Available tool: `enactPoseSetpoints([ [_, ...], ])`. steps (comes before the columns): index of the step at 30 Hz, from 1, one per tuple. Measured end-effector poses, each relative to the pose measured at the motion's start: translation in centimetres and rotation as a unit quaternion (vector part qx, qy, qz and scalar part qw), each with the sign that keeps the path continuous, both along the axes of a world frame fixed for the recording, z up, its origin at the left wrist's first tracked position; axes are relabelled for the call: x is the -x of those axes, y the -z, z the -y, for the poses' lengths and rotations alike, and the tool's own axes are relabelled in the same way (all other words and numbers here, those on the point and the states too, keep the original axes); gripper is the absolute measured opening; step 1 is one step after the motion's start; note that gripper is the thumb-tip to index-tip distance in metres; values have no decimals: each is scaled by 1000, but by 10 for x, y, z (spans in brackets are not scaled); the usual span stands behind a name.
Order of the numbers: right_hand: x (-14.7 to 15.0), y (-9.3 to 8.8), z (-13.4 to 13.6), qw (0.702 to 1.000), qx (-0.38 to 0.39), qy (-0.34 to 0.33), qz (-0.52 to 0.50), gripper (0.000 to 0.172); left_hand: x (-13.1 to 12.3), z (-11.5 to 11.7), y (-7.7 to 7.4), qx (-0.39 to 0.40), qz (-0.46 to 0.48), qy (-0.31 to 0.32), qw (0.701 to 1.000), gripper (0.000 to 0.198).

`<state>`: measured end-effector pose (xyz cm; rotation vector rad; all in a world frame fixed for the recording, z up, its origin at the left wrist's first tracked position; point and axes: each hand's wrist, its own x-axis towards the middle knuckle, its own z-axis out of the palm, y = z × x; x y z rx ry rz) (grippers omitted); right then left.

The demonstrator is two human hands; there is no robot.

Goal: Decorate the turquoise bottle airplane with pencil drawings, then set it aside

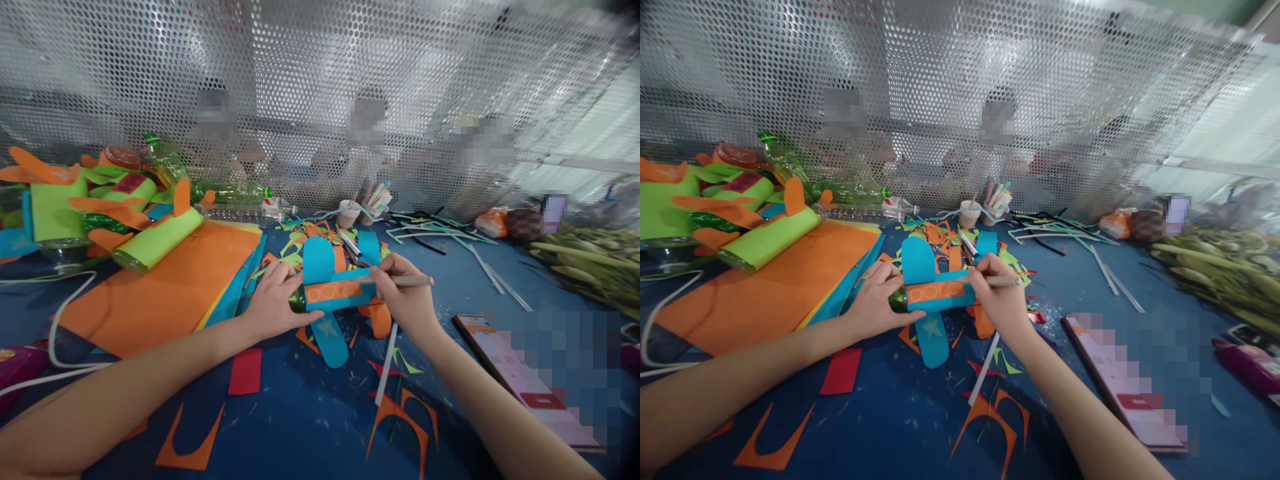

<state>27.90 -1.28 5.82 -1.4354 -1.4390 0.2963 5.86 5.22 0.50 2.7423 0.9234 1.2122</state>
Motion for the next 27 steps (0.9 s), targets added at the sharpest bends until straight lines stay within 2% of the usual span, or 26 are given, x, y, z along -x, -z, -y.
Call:
enactPoseSetpoints([
  [5,11,-1,12,996,-81,-13,-43,14,0,-1,1,-10,2,1,1000,53],
  [9,25,3,23,994,-84,-58,41,21,0,-1,1,-17,3,4,1000,53],
  [12,37,8,28,987,-36,-147,47,15,-1,-1,2,-27,11,8,1000,54],
  [14,42,12,29,987,7,-161,11,11,-1,-1,2,-33,17,11,999,54],
  [20,44,23,22,991,47,-107,-61,18,-1,-1,5,-53,15,13,998,54],
  [27,44,27,20,988,59,-116,-80,23,-1,-2,5,-51,11,11,999,53],
])
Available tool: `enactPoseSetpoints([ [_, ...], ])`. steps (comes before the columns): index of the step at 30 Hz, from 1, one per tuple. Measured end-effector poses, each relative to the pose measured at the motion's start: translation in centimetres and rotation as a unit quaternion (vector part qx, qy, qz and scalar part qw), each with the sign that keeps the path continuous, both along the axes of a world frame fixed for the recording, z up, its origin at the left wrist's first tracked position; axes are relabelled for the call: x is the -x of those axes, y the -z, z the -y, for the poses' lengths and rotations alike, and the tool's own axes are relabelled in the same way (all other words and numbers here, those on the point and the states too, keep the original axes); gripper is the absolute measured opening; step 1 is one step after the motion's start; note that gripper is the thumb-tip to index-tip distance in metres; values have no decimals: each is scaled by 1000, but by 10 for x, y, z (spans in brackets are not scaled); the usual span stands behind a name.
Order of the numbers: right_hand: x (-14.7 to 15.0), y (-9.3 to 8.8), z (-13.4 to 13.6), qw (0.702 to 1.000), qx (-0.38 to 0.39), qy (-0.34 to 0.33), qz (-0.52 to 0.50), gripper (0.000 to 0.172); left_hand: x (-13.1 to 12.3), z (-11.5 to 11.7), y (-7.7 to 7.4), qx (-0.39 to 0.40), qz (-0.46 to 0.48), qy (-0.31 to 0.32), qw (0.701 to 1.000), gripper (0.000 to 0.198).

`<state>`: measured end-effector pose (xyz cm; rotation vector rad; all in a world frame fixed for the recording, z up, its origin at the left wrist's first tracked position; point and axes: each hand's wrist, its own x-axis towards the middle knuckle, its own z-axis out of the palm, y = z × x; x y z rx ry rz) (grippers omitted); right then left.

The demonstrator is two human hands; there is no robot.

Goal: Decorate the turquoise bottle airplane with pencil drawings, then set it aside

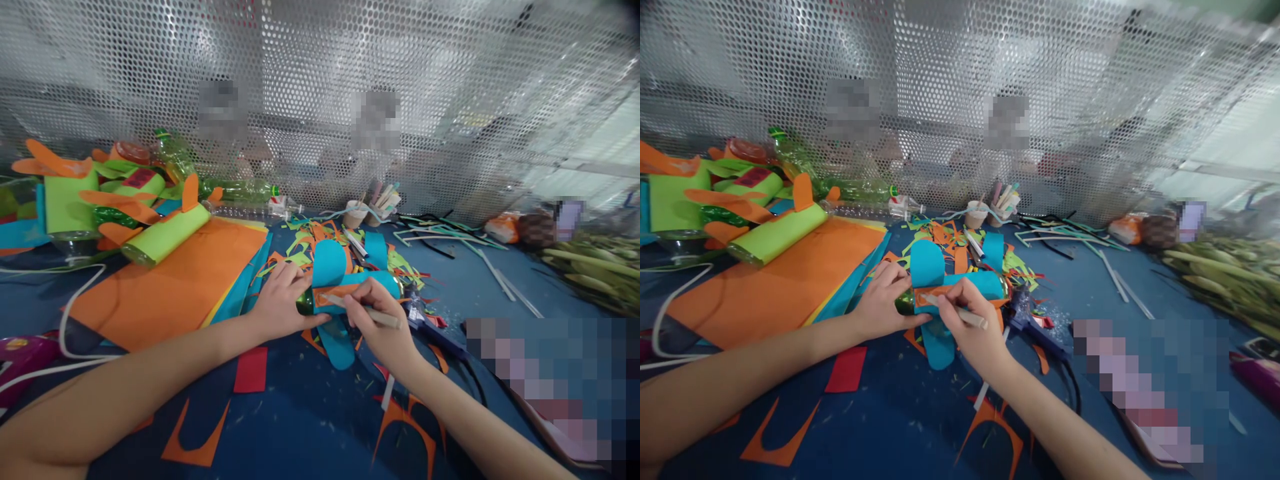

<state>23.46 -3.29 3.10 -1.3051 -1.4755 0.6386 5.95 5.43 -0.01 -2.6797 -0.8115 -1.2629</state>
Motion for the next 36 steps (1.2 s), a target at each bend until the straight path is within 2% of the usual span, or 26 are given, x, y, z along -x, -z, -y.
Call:
enactPoseSetpoints([
  [7,0,0,-1,1000,-7,-18,-3,23,0,0,-1,0,-2,7,1000,52],
  [36,2,-2,-2,1000,-1,-15,-3,23,0,1,-1,-3,-5,2,1000,50],
])
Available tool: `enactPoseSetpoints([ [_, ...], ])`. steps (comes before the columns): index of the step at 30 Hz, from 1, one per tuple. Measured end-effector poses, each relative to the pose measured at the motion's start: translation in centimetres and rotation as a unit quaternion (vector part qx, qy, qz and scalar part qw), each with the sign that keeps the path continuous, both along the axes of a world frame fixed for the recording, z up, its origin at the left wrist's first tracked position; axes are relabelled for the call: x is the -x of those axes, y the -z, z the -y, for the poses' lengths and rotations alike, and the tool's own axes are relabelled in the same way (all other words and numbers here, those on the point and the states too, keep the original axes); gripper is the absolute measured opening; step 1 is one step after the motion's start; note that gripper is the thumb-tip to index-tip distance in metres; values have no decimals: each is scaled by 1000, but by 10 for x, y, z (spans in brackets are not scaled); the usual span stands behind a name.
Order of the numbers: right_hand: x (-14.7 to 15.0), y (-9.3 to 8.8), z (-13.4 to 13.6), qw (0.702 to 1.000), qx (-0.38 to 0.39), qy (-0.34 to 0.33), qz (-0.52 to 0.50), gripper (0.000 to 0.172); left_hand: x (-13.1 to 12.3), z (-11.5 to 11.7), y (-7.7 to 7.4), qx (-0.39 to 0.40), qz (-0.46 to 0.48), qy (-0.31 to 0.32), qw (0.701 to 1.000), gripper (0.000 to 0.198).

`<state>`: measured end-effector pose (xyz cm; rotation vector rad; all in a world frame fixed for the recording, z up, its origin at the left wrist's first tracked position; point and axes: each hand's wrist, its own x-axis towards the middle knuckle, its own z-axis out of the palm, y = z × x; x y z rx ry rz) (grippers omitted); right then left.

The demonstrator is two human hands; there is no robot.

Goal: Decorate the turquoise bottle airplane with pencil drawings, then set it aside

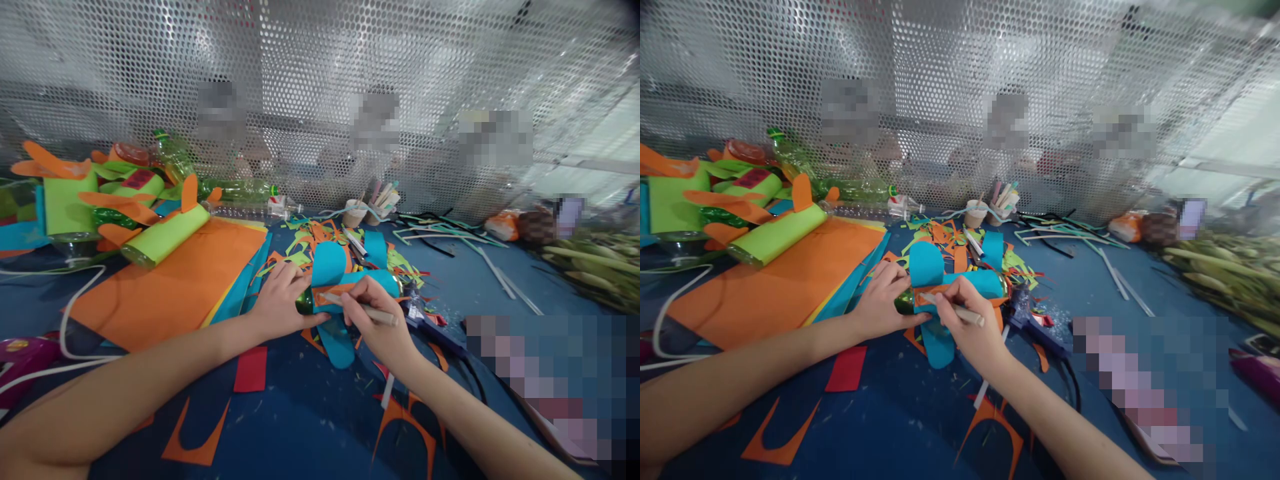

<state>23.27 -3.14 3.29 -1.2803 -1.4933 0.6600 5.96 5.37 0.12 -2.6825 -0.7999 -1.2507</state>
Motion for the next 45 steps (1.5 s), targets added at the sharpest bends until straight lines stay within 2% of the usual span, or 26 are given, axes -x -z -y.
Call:
enactPoseSetpoints([
  [37,-2,-2,0,1000,15,11,15,25,0,2,-2,9,0,-3,1000,49],
  [45,-3,-3,0,1000,10,16,4,22,-1,1,-2,15,2,-2,1000,54],
])
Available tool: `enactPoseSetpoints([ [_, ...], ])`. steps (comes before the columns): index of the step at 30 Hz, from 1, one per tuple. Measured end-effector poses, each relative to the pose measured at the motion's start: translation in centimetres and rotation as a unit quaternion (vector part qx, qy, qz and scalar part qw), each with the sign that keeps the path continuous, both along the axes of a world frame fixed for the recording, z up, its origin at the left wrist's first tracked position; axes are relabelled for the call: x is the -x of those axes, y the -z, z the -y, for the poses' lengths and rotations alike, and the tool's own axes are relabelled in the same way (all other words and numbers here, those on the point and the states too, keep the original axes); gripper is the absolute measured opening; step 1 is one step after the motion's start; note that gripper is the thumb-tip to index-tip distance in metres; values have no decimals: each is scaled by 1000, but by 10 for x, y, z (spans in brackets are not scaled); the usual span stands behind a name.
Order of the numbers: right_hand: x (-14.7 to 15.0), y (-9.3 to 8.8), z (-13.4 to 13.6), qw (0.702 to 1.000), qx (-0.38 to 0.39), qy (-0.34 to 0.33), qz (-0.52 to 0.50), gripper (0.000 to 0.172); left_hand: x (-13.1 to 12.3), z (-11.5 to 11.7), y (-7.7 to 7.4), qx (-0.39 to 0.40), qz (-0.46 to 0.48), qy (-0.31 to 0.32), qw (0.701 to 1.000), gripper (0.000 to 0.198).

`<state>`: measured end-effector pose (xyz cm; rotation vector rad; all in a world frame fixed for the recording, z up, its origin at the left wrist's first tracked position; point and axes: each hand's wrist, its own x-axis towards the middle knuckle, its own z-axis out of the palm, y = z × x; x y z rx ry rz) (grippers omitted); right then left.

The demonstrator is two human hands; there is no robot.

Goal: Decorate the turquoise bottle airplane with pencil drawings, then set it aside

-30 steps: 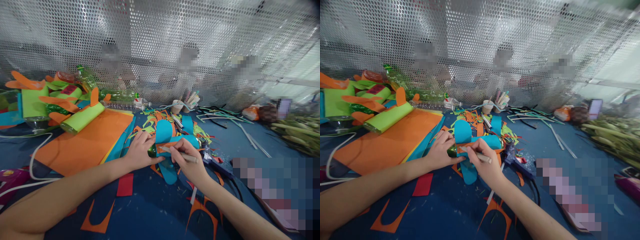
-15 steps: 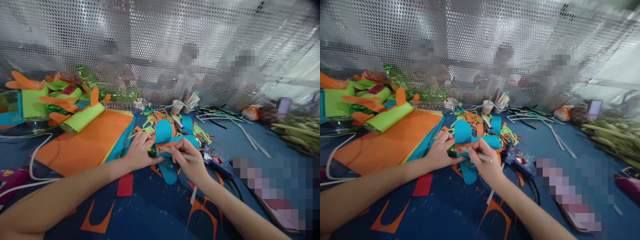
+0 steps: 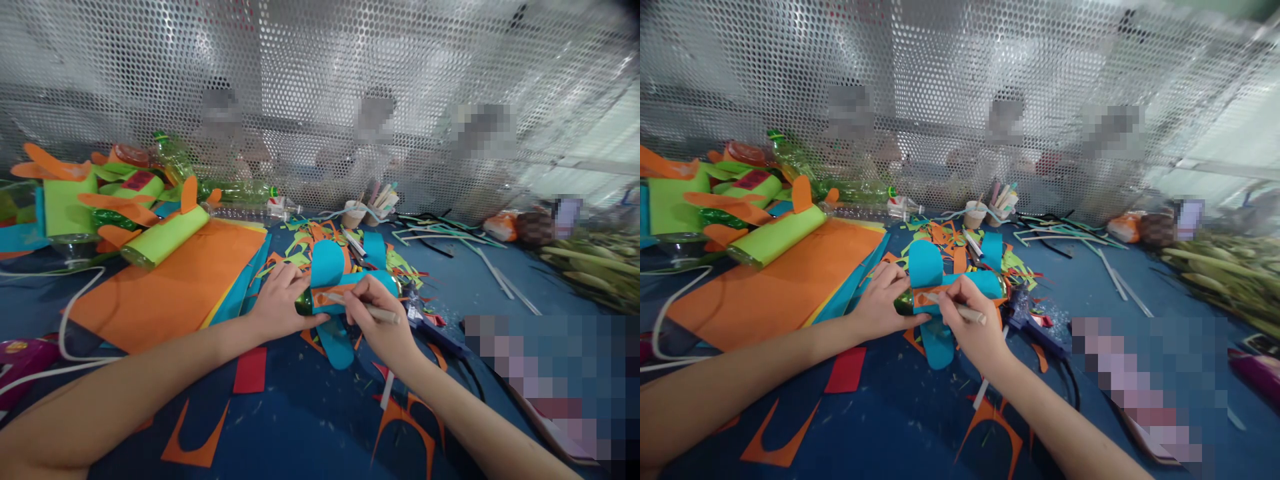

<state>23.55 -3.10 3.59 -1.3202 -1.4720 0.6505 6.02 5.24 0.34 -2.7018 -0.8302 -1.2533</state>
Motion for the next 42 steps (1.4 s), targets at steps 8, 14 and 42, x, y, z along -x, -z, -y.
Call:
enactPoseSetpoints([
  [8,1,-3,1,1000,5,1,7,22,-1,1,0,-7,5,0,1000,55],
  [14,0,-2,0,1000,9,2,6,22,0,0,0,-9,-1,-2,1000,54],
  [42,-5,-2,-1,1000,9,-10,-6,22,1,-1,3,-21,7,4,1000,55],
])
